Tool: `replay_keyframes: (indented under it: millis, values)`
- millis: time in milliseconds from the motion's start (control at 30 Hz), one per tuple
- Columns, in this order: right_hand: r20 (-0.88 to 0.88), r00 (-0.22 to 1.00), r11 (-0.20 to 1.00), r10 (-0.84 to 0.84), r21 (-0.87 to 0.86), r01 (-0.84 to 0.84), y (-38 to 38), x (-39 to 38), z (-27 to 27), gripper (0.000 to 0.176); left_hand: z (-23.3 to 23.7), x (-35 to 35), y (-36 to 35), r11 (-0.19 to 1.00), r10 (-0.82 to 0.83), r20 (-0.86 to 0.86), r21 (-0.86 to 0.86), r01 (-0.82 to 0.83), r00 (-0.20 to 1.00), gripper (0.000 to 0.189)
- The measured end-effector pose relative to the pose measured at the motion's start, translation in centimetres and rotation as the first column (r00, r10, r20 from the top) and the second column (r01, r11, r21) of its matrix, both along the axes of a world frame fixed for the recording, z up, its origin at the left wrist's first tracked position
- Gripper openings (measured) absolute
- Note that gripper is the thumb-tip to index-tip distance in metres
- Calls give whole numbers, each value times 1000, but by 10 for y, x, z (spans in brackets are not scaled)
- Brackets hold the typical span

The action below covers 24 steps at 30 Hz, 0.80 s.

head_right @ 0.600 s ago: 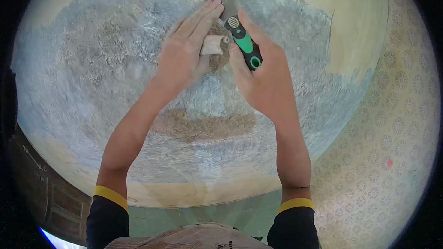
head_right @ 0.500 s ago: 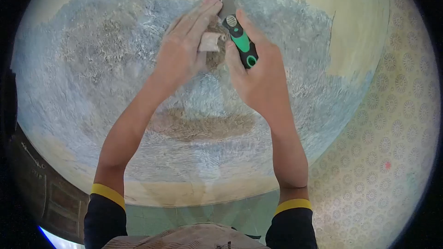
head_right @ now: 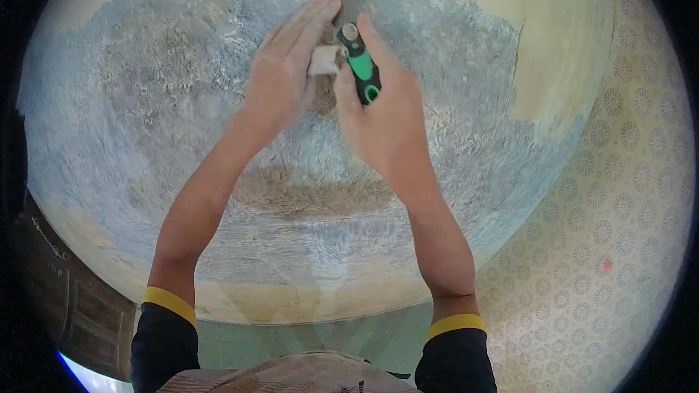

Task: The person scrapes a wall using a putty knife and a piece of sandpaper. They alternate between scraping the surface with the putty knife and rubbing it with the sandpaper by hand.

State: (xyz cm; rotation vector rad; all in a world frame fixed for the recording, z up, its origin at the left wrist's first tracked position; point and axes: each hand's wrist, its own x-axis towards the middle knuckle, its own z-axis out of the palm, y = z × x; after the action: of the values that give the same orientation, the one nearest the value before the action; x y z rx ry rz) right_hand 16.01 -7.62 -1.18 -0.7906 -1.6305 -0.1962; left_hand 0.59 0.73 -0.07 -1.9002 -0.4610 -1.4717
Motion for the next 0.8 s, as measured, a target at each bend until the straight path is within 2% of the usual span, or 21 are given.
replay_keyframes:
  millis: [67, 200, 267, 400, 500, 567, 600, 667, 800]
  values:
    - [17, 999, 996, 39, 74, -40, 4, -4, 2, 55, 5, -3, 0, 1000, -9, 14, -8, 9, 1000, 70]
    - [6, 997, 994, 76, 82, -76, -1, -6, -7, 55, -1, -5, -10, 999, 8, -34, -49, -9, 999, 71]
    - [-23, 1000, 998, -9, 55, 11, -4, -14, -4, 54, 5, -8, -4, 1000, 5, -34, -9, -6, 999, 73]
    - [-23, 1000, 1000, 12, -17, -13, -7, -10, -8, 54, -1, -3, -8, 998, 17, -18, -55, -18, 1000, 75]
    - [-10, 1000, 996, 13, 87, -12, -2, -9, -8, 54, 1, -2, -4, 999, 18, -44, -42, -20, 999, 78]
    - [-81, 996, 991, 43, -122, -53, -9, -12, -1, 55, 8, -2, -2, 999, 34, -29, -28, -35, 999, 78]
    - [-83, 996, 991, 43, -126, -53, -7, -10, -5, 55, 5, -1, -4, 999, 35, -31, -32, -36, 999, 78]
    - [-33, 995, 991, 98, 90, -95, 1, -6, -16, 56, -3, -1, -8, 998, 4, -79, -61, -9, 997, 78]
    - [-86, 995, 995, 53, 91, -45, 10, -18, -9, 57, 9, -3, 1, 999, 33, -34, 3, -33, 999, 76]
